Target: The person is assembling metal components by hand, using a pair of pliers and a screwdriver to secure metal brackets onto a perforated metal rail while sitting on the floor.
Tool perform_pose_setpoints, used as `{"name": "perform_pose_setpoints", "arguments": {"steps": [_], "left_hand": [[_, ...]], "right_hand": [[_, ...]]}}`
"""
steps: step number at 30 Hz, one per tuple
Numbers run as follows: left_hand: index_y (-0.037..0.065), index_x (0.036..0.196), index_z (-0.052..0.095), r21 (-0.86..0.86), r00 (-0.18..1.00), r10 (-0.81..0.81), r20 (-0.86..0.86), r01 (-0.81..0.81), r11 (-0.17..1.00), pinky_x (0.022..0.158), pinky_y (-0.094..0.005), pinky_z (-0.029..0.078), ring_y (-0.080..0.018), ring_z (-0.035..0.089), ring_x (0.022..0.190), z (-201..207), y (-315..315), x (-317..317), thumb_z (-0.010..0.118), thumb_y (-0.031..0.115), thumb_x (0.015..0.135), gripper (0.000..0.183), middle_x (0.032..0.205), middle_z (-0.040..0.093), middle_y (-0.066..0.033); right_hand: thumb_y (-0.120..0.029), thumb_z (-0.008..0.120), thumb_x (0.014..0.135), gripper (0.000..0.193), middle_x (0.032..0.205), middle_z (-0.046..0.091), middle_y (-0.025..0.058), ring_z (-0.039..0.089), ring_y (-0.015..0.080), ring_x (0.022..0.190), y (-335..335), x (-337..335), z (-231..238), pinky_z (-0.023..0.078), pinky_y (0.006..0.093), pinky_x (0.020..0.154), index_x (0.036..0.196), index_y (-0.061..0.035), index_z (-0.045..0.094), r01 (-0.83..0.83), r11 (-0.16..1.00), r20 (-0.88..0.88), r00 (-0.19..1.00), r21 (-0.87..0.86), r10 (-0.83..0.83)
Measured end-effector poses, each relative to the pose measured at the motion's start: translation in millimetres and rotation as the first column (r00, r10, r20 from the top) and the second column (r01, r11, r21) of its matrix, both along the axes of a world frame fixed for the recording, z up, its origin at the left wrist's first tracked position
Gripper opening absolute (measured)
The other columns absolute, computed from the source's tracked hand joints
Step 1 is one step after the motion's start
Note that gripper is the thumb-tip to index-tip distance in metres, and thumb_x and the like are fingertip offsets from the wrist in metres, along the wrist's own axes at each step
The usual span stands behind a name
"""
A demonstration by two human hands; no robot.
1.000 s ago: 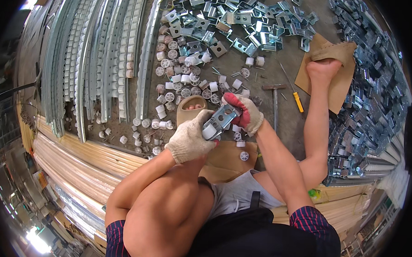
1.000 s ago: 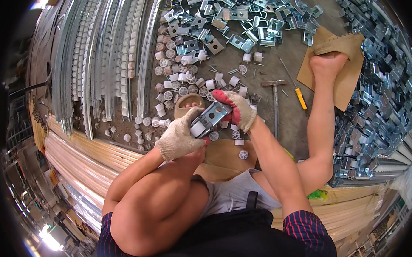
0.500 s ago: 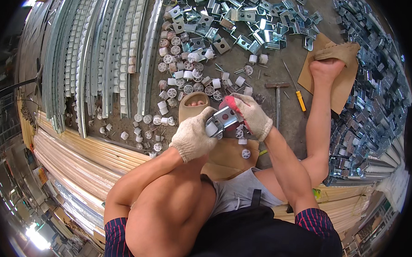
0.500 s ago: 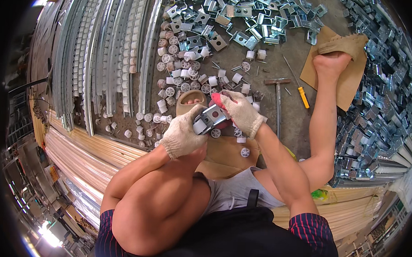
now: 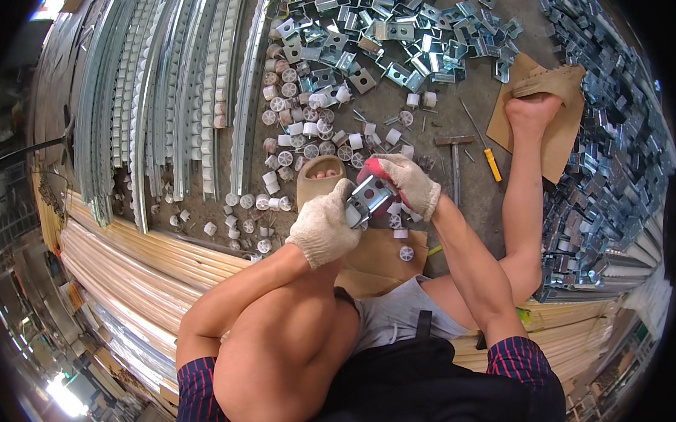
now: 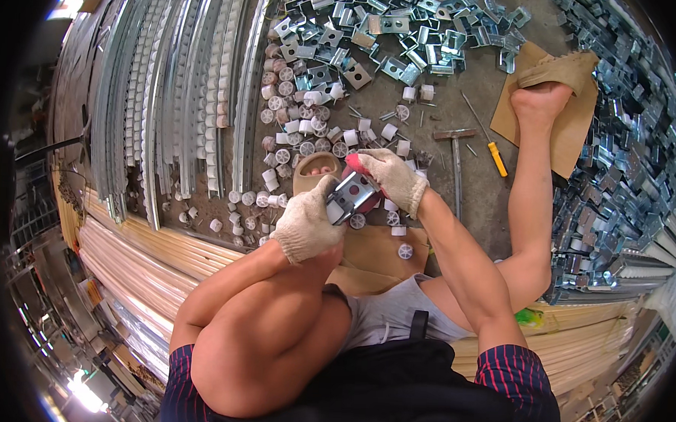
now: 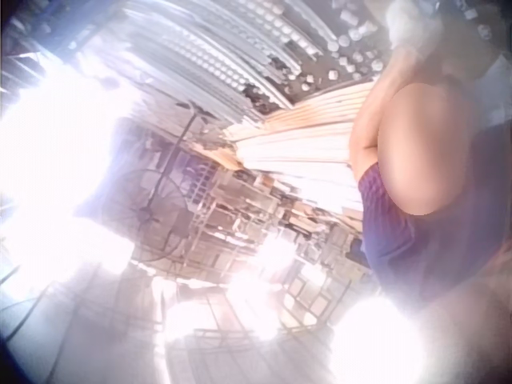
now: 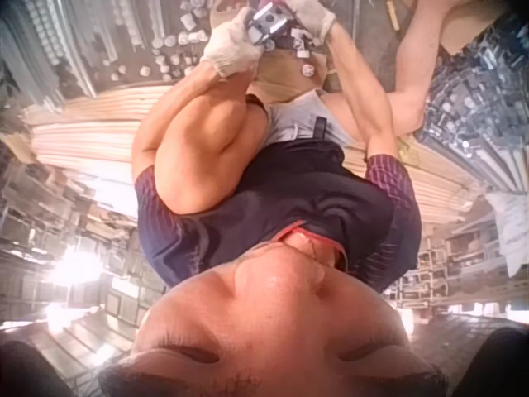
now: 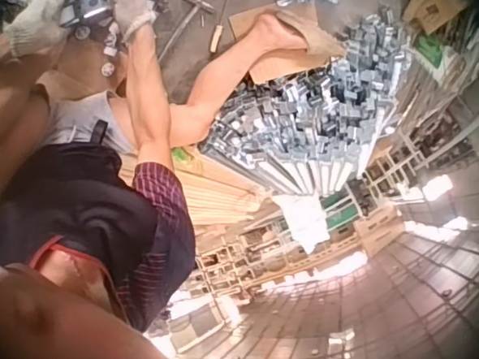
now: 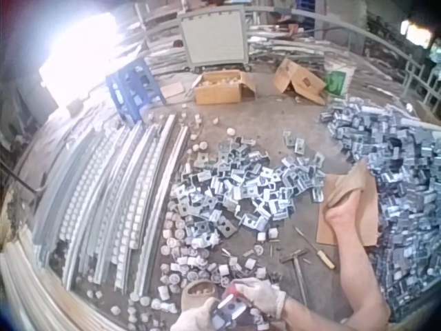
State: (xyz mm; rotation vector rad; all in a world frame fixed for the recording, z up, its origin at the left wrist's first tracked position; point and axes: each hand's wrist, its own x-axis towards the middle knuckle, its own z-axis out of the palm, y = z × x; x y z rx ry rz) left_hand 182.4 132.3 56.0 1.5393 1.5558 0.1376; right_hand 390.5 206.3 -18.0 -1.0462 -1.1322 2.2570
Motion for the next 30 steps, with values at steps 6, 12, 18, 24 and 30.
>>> {"name": "perform_pose_setpoints", "arguments": {"steps": [6, 12, 18, 24, 30], "left_hand": [[0.007, 0.130, 0.055, 0.036, 0.999, -0.010, 0.035, 0.008, 0.999, 0.086, -0.0555, 0.056, -0.0485, 0.071, 0.096, -7, -5, -2, 0.077, 0.021, 0.082, 0.055, 0.097, 0.073, -0.0277], [0.008, 0.124, 0.058, 0.034, 0.999, 0.004, 0.052, -0.005, 0.999, 0.085, -0.0550, 0.056, -0.0478, 0.071, 0.096, -1, 1, 1, 0.080, 0.026, 0.082, 0.050, 0.096, 0.074, -0.0252], [0.005, 0.123, 0.058, 0.050, 1.000, -0.025, 0.012, 0.025, 0.998, 0.085, -0.0551, 0.057, -0.0472, 0.072, 0.097, -9, 0, 3, 0.081, 0.027, 0.081, 0.052, 0.098, 0.074, -0.0257], [0.008, 0.121, 0.058, -0.033, 0.994, 0.026, -0.102, -0.029, 0.999, 0.089, -0.0514, 0.057, -0.0450, 0.072, 0.100, -23, 10, -16, 0.083, 0.045, 0.079, 0.061, 0.103, 0.074, -0.0252], [0.015, 0.135, 0.065, 0.009, 0.995, 0.040, -0.090, -0.039, 0.999, 0.098, -0.0477, 0.056, -0.0395, 0.072, 0.110, -61, 26, -38, 0.082, 0.055, 0.077, 0.073, 0.114, 0.076, -0.0184]], "right_hand": [[-0.032, 0.063, 0.106, 0.032, 0.096, 0.069, 0.0010, 0.061, 0.0070, 0.087, -5, -9, 13, 0.051, 0.0255, 0.076, 0.112, -0.0009, 0.070, -0.102, 0.988, 0.210, 0.975, 0.117, 0.076], [-0.035, 0.061, 0.108, 0.033, 0.089, 0.063, -0.0022, 0.053, 0.0062, 0.076, -30, -3, -31, 0.044, 0.0260, 0.064, 0.112, -0.0035, 0.069, 0.155, 0.986, 0.048, 0.987, -0.066, -0.152], [-0.030, 0.054, 0.109, 0.034, 0.086, 0.065, 0.0020, 0.056, 0.0074, 0.074, -19, -5, -30, 0.050, 0.0260, 0.067, 0.118, -0.0004, 0.067, 0.032, 0.999, 0.144, 0.989, 0.008, -0.033], [-0.026, 0.062, 0.104, 0.033, 0.117, 0.072, 0.0201, 0.071, 0.0309, 0.103, -23, 21, 9, 0.056, 0.0422, 0.087, 0.128, -0.0028, 0.063, 0.179, 0.904, 0.650, 0.642, 0.388, -0.406], [-0.034, 0.068, 0.098, 0.045, 0.127, 0.066, 0.0238, 0.069, 0.0430, 0.112, -73, 110, -46, 0.055, 0.0520, 0.094, 0.130, -0.0049, 0.058, -0.139, 0.959, 0.965, -0.055, 0.245, -0.255]]}}
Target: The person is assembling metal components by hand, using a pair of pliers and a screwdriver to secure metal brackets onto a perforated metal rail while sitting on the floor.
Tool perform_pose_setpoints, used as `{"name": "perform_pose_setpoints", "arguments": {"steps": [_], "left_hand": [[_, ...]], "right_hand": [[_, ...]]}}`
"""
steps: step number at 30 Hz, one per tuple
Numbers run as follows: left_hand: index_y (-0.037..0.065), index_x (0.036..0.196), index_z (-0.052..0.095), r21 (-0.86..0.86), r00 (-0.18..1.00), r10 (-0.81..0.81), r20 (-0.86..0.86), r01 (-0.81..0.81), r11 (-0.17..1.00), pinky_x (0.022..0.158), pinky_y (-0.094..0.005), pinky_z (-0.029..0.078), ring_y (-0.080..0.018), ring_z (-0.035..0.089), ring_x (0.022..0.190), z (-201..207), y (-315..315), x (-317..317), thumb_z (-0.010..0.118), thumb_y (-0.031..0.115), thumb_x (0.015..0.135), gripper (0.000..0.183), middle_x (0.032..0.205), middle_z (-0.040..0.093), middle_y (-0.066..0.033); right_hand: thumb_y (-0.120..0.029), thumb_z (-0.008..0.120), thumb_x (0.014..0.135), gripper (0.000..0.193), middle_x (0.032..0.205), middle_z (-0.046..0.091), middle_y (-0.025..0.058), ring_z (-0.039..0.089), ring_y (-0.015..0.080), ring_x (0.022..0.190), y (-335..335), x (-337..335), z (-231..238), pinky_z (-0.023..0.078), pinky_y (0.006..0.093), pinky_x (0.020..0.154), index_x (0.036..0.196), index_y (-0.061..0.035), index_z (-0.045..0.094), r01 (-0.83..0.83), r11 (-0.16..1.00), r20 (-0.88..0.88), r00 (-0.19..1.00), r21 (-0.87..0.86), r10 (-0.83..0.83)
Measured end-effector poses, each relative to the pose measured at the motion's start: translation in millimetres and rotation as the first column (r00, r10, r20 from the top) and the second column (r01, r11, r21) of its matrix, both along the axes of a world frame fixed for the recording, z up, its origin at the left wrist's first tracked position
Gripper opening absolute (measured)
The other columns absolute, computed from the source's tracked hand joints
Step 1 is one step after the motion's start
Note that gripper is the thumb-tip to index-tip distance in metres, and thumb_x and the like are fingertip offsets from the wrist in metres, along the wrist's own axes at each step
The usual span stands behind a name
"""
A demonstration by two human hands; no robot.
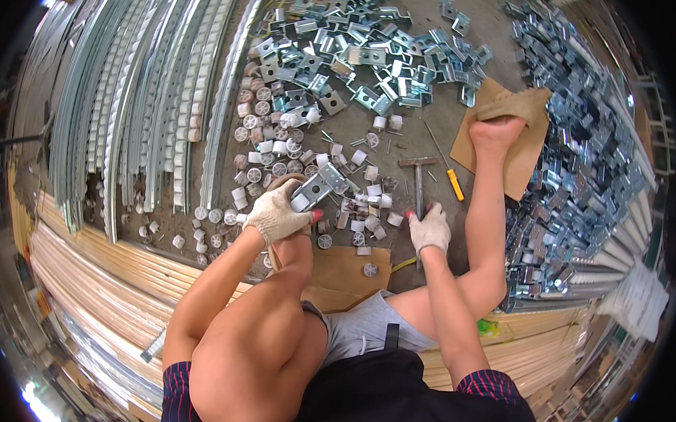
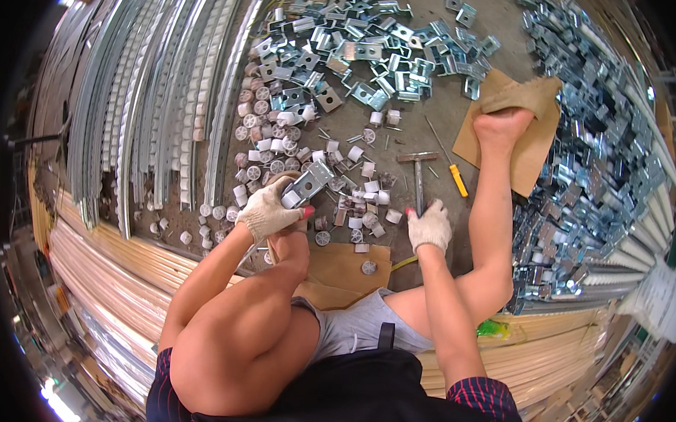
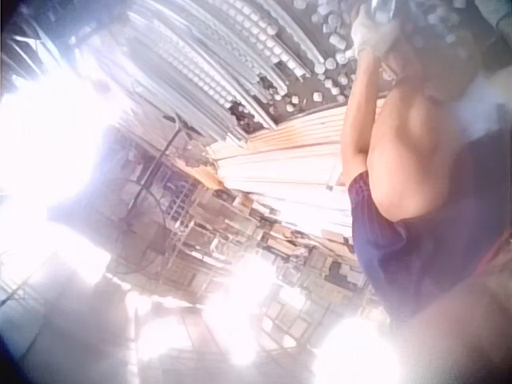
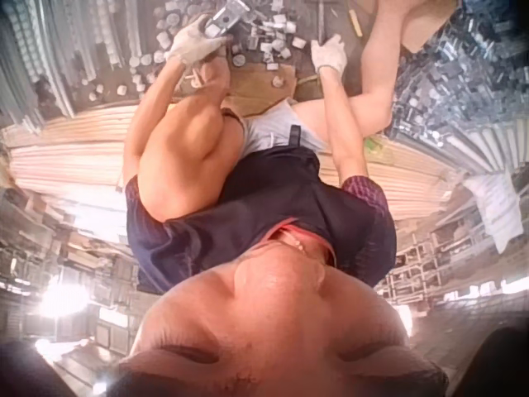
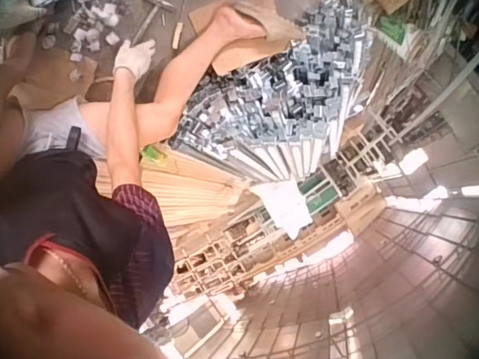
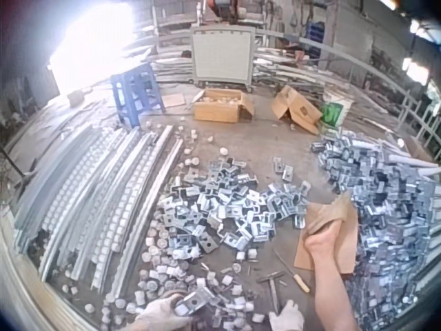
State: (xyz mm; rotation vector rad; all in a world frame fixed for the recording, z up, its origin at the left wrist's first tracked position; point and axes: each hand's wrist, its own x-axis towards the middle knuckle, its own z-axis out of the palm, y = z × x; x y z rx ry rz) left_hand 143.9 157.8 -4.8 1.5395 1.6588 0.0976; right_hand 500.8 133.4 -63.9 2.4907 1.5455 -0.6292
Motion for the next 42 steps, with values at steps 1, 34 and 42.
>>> {"name": "perform_pose_setpoints", "arguments": {"steps": [1, 34, 42], "left_hand": [[0.015, 0.134, 0.065, 0.053, 0.999, 0.010, 0.037, -0.012, 0.999, 0.098, -0.0474, 0.056, -0.0393, 0.072, 0.110, -2, -3, -5, 0.082, 0.055, 0.077, 0.072, 0.115, 0.076, -0.0173], [0.010, 0.141, 0.056, -0.033, 0.996, 0.090, 0.001, -0.090, 0.995, 0.108, -0.0439, 0.052, -0.0374, 0.062, 0.128, 29, -10, -5, 0.095, 0.034, 0.064, 0.090, 0.135, 0.064, -0.0191], [-0.005, 0.149, 0.052, -0.143, 0.999, 0.035, 0.024, -0.031, 0.989, 0.111, -0.0448, 0.050, -0.0414, 0.064, 0.129, 8, -3, 26, 0.091, 0.043, 0.072, 0.098, 0.136, 0.067, -0.0289]], "right_hand": [[-0.032, 0.067, 0.099, 0.043, 0.124, 0.067, 0.0239, 0.069, 0.0432, 0.111, -6, -1, -5, 0.055, 0.0515, 0.094, 0.130, -0.0044, 0.057, -0.054, 0.998, 0.008, 0.999, -0.013, 0.054], [-0.033, 0.063, 0.109, 0.046, 0.068, 0.051, -0.0036, 0.042, 0.0058, 0.046, 6, -45, 107, 0.030, 0.0227, 0.039, 0.149, -0.0124, 0.059, 0.030, 0.894, -0.870, 0.215, -0.447, -0.443], [-0.030, 0.056, 0.103, 0.053, 0.079, 0.069, 0.0173, 0.068, 0.0299, 0.071, 12, -52, 60, 0.055, 0.0459, 0.069, 0.152, -0.0110, 0.053, 0.322, 0.946, -0.613, 0.755, 0.037, -0.233]]}}
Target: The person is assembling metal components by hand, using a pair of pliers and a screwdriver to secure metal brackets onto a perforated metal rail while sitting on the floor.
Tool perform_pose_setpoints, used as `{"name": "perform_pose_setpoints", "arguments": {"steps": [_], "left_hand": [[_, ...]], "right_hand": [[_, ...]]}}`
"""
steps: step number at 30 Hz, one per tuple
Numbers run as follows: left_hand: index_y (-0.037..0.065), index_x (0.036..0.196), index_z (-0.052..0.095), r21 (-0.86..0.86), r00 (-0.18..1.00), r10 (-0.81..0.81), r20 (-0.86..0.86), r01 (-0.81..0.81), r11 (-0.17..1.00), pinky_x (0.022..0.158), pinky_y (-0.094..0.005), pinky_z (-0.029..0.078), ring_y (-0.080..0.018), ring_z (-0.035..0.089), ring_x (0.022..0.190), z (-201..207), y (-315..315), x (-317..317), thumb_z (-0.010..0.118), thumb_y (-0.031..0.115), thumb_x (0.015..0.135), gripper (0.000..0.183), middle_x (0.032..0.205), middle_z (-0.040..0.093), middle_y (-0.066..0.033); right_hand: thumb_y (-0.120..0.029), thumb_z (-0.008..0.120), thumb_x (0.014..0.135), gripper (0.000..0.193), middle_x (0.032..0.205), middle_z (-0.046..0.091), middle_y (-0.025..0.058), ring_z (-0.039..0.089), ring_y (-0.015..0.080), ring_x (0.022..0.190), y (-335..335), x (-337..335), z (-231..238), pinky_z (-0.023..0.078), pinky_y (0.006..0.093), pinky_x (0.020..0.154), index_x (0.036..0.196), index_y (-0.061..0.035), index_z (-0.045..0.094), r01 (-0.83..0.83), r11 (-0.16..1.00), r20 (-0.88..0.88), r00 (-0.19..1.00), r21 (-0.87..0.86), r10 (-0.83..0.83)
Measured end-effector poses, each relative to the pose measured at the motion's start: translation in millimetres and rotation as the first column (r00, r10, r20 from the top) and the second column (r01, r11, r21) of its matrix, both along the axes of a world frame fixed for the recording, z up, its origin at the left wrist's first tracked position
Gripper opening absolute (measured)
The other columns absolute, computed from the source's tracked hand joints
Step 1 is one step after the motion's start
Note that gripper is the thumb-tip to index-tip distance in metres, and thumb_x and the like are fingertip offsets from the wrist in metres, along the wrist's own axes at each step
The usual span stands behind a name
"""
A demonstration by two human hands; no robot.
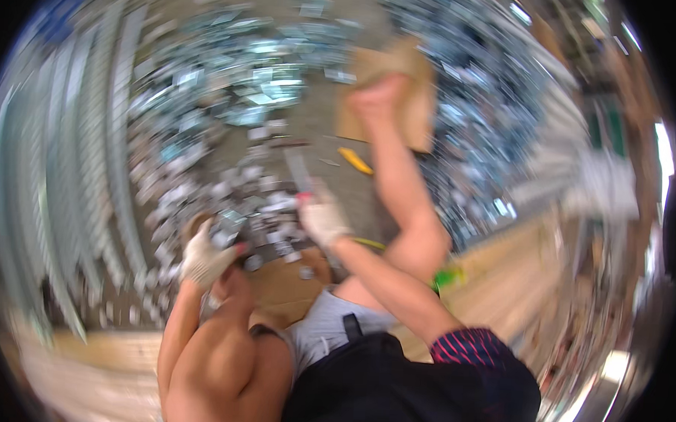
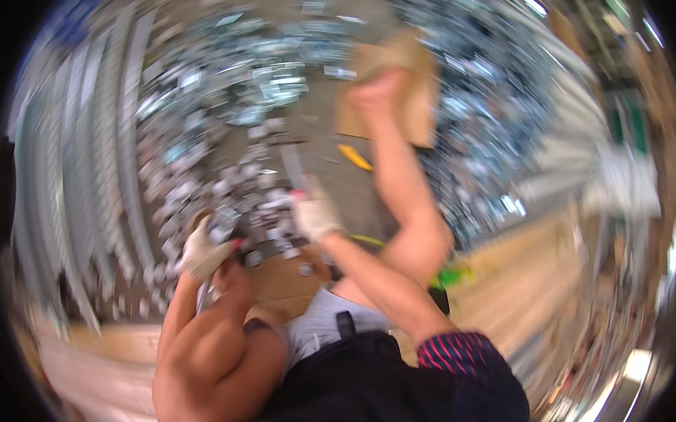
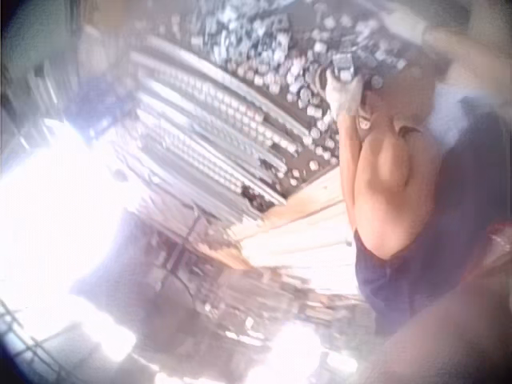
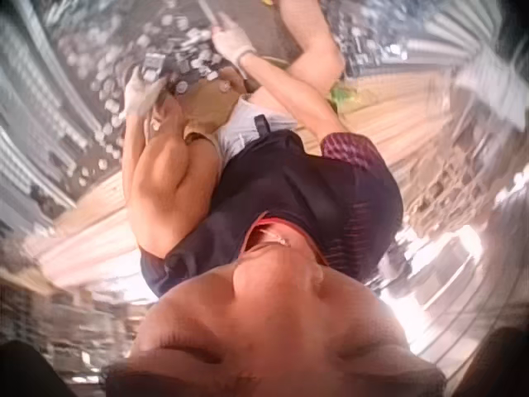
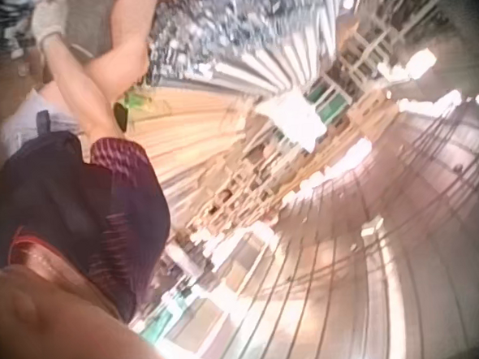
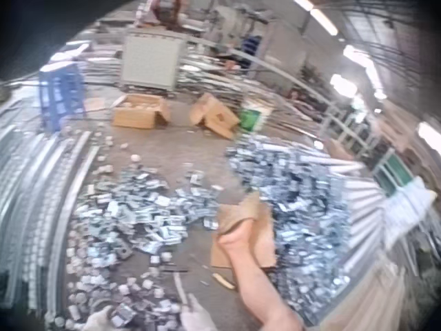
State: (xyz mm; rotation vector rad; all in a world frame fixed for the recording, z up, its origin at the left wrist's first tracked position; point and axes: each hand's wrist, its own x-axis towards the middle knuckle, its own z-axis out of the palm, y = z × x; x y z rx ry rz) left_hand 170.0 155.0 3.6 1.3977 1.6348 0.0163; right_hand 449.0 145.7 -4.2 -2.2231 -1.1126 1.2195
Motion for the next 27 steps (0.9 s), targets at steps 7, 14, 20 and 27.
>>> {"name": "perform_pose_setpoints", "arguments": {"steps": [7, 14, 20, 27], "left_hand": [[0.003, 0.112, 0.067, 0.000, 0.937, 0.188, 0.295, -0.197, 0.980, 0.076, -0.0310, 0.054, -0.0112, 0.062, 0.079, -27, -14, 14, 0.085, 0.011, 0.081, 0.037, 0.091, 0.070, -0.0005], [-0.003, 0.136, 0.059, 0.209, 0.992, 0.025, 0.125, -0.051, 0.977, 0.094, -0.0358, 0.052, -0.0239, 0.064, 0.105, -67, -16, -28, 0.084, 0.024, 0.084, 0.064, 0.117, 0.069, -0.0151], [-0.007, 0.150, 0.052, 0.248, 0.996, 0.000, 0.087, -0.022, 0.969, 0.106, -0.0370, 0.050, -0.0297, 0.062, 0.127, -87, -25, -36, 0.085, 0.027, 0.088, 0.077, 0.138, 0.066, -0.0226], [-0.006, 0.149, 0.053, 0.244, 1.000, -0.001, 0.032, -0.007, 0.970, 0.104, -0.0375, 0.051, -0.0291, 0.062, 0.123, -71, -31, -43, 0.084, 0.027, 0.089, 0.075, 0.135, 0.067, -0.0216]], "right_hand": [[-0.019, 0.063, 0.098, 0.043, 0.122, 0.070, 0.0194, 0.069, 0.0410, 0.109, -79, -2, -51, 0.056, 0.0507, 0.092, 0.139, -0.0108, 0.064, -0.116, 0.916, 0.263, 0.965, 0.383, 0.012], [-0.002, 0.061, 0.092, 0.034, 0.113, 0.072, 0.0150, 0.069, 0.0374, 0.104, -207, 132, 66, 0.057, 0.0444, 0.092, 0.124, -0.0054, 0.070, -0.081, 0.787, 0.538, 0.772, 0.612, -0.339], [-0.018, 0.067, 0.093, 0.053, 0.131, 0.067, 0.0182, 0.057, 0.0364, 0.131, -400, 196, 25, 0.040, 0.0506, 0.115, 0.145, -0.0096, 0.059, 0.279, 0.959, 0.853, 0.490, 0.044, -0.182], [-0.024, 0.067, 0.092, 0.064, 0.140, 0.061, 0.0171, 0.051, 0.0357, 0.137, -445, 198, -10, 0.033, 0.0534, 0.117, 0.152, -0.0097, 0.051, 0.314, 0.934, 0.802, 0.596, -0.173, -0.052]]}}
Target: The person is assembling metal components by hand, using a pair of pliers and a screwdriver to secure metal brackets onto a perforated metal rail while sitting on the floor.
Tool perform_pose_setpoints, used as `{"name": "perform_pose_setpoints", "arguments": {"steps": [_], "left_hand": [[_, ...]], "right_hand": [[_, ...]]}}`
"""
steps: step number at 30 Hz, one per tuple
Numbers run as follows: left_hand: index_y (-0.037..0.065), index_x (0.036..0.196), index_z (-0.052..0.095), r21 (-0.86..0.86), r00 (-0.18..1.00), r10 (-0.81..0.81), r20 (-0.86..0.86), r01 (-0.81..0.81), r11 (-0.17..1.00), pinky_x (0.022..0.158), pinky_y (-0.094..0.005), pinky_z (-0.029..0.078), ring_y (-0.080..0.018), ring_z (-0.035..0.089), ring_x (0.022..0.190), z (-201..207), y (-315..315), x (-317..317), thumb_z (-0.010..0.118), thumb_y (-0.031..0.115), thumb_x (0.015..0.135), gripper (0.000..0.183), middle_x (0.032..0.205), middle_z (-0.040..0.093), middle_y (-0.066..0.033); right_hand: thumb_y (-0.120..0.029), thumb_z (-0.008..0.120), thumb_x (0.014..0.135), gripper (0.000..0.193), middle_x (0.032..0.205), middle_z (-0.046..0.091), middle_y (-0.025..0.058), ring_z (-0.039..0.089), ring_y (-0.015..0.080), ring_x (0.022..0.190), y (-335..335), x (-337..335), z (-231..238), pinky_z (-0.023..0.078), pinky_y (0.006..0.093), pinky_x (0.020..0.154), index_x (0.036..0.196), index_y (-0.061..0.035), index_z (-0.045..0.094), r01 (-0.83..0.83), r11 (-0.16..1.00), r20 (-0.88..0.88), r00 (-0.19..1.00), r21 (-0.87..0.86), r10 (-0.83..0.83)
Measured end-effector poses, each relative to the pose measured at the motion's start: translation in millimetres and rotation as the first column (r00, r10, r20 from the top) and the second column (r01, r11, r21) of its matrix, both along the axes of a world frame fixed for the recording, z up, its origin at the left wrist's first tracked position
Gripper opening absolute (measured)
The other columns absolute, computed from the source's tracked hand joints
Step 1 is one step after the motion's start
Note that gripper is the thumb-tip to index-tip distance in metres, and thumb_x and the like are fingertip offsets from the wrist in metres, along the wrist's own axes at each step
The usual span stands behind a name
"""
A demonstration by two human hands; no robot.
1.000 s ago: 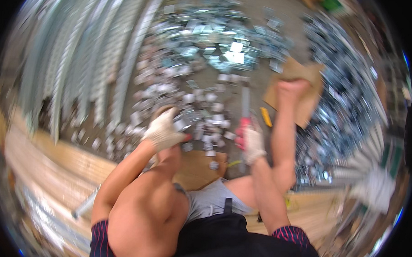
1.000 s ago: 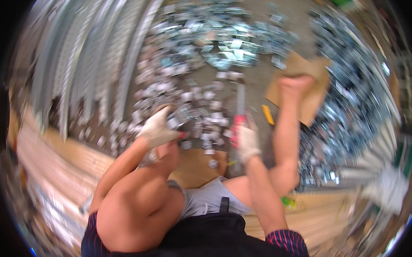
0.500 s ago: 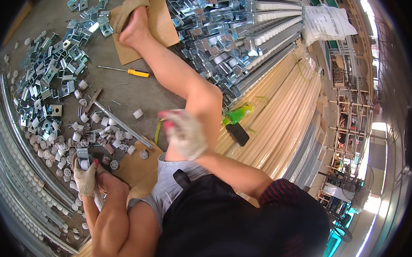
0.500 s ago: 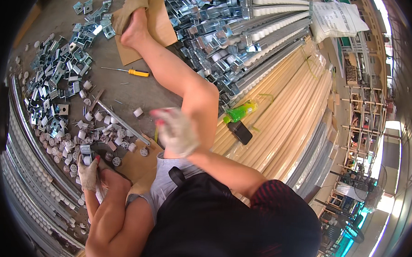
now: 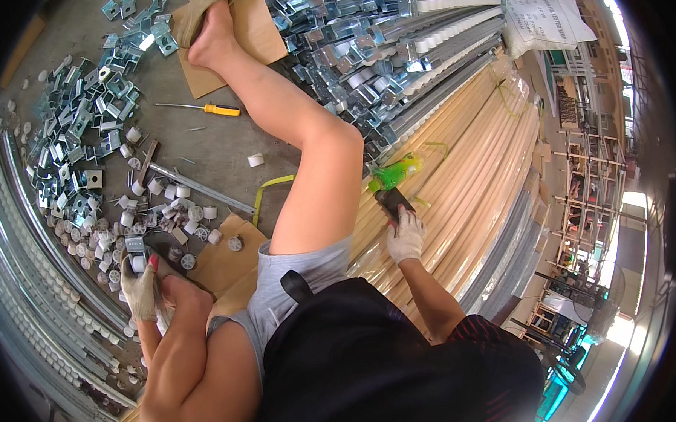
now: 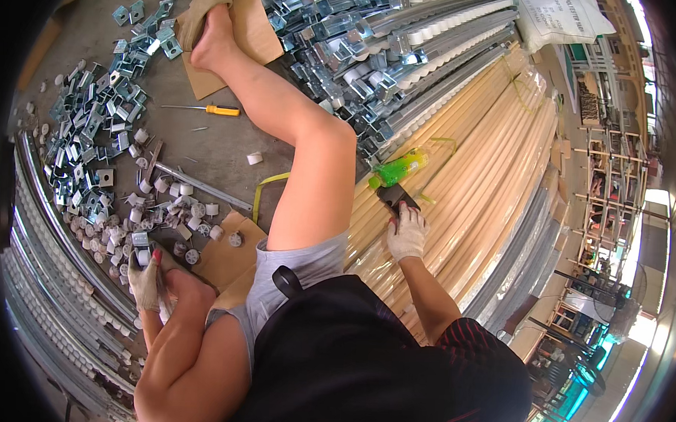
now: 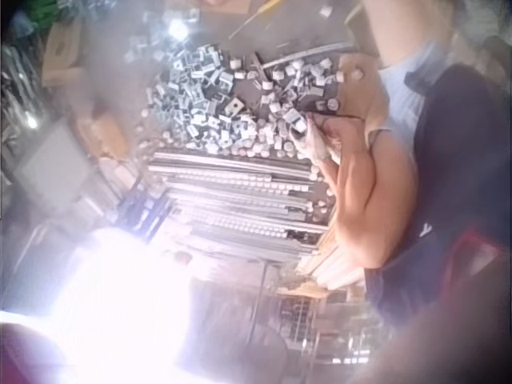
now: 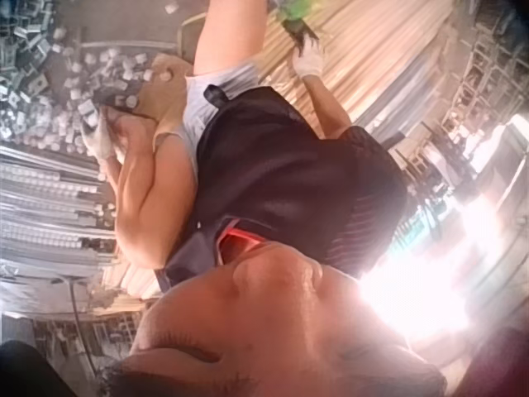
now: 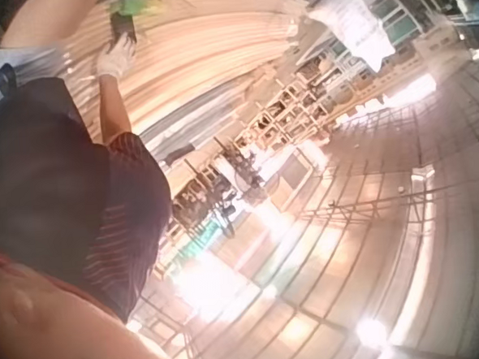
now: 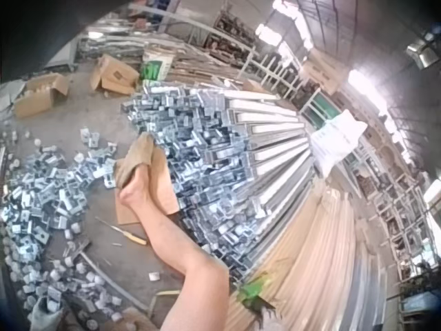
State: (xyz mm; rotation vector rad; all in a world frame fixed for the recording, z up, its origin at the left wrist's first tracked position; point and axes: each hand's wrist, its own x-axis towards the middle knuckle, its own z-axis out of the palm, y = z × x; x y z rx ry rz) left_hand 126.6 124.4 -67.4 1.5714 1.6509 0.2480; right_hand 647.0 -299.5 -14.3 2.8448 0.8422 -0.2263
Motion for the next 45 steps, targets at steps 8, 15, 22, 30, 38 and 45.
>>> {"name": "perform_pose_setpoints", "arguments": {"steps": [8, 15, 22, 30, 38, 45], "left_hand": [[-0.005, 0.147, 0.054, -0.058, 0.995, 0.027, -0.093, -0.033, 0.998, 0.100, -0.0381, 0.052, -0.0285, 0.063, 0.118, 18, -52, -29, 0.083, 0.028, 0.089, 0.073, 0.131, 0.068, -0.0204], [-0.004, 0.146, 0.055, -0.140, 0.981, 0.059, -0.184, -0.086, 0.986, 0.098, -0.0386, 0.053, -0.0279, 0.064, 0.114, 31, -115, -50, 0.082, 0.028, 0.089, 0.071, 0.127, 0.069, -0.0194], [-0.004, 0.145, 0.056, -0.159, 0.974, 0.080, -0.212, -0.115, 0.980, 0.095, -0.0391, 0.053, -0.0274, 0.065, 0.110, 45, -135, -58, 0.082, 0.028, 0.089, 0.069, 0.124, 0.069, -0.0184], [-0.003, 0.143, 0.057, -0.147, 0.963, 0.108, -0.245, -0.147, 0.978, 0.092, -0.0397, 0.054, -0.0267, 0.066, 0.105, 64, -153, -71, 0.081, 0.028, 0.089, 0.067, 0.120, 0.070, -0.0172], [-0.002, 0.142, 0.058, -0.132, 0.953, 0.084, -0.290, -0.127, 0.983, 0.089, -0.0403, 0.055, -0.0261, 0.067, 0.101, 77, -155, -78, 0.080, 0.028, 0.089, 0.065, 0.116, 0.071, -0.0161], [-0.001, 0.140, 0.059, -0.127, 0.929, 0.061, -0.365, -0.114, 0.985, 0.086, -0.0408, 0.056, -0.0256, 0.068, 0.097, 102, -146, -107, 0.080, 0.029, 0.089, 0.063, 0.112, 0.072, -0.0151]], "right_hand": [[-0.006, 0.068, 0.090, 0.045, 0.123, 0.069, 0.0175, 0.062, 0.0385, 0.119, 132, -78, 43, 0.046, 0.0496, 0.107, 0.134, -0.0026, 0.060, -0.130, 0.803, -0.017, 0.985, 0.582, 0.171], [-0.003, 0.068, 0.090, 0.041, 0.124, 0.067, 0.0204, 0.063, 0.0387, 0.115, 193, -117, 111, 0.050, 0.0463, 0.101, 0.131, 0.0010, 0.061, -0.184, 0.530, -0.006, 0.942, 0.828, 0.336], [0.005, 0.069, 0.085, 0.040, 0.115, 0.071, 0.0157, 0.065, 0.0366, 0.108, 226, -131, 105, 0.050, 0.0432, 0.095, 0.125, -0.0022, 0.067, -0.127, 0.486, -0.142, 0.866, 0.865, 0.479], [0.003, 0.073, 0.085, 0.037, 0.112, 0.070, 0.0139, 0.066, 0.0354, 0.104, 252, -151, 98, 0.054, 0.0412, 0.091, 0.121, -0.0060, 0.071, -0.068, 0.430, -0.200, 0.812, 0.900, 0.548], [0.005, 0.066, 0.086, 0.030, 0.107, 0.069, 0.0139, 0.065, 0.0341, 0.104, 174, -112, 74, 0.052, 0.0417, 0.094, 0.115, -0.0035, 0.070, -0.030, 0.430, -0.177, 0.883, 0.902, 0.434], [-0.039, 0.060, 0.101, 0.052, 0.141, 0.062, 0.0181, 0.061, 0.0383, 0.127, -47, 54, 29, 0.044, 0.0483, 0.113, 0.143, -0.0088, 0.057, 0.150, 0.946, 0.488, 0.827, 0.288, -0.280]]}}
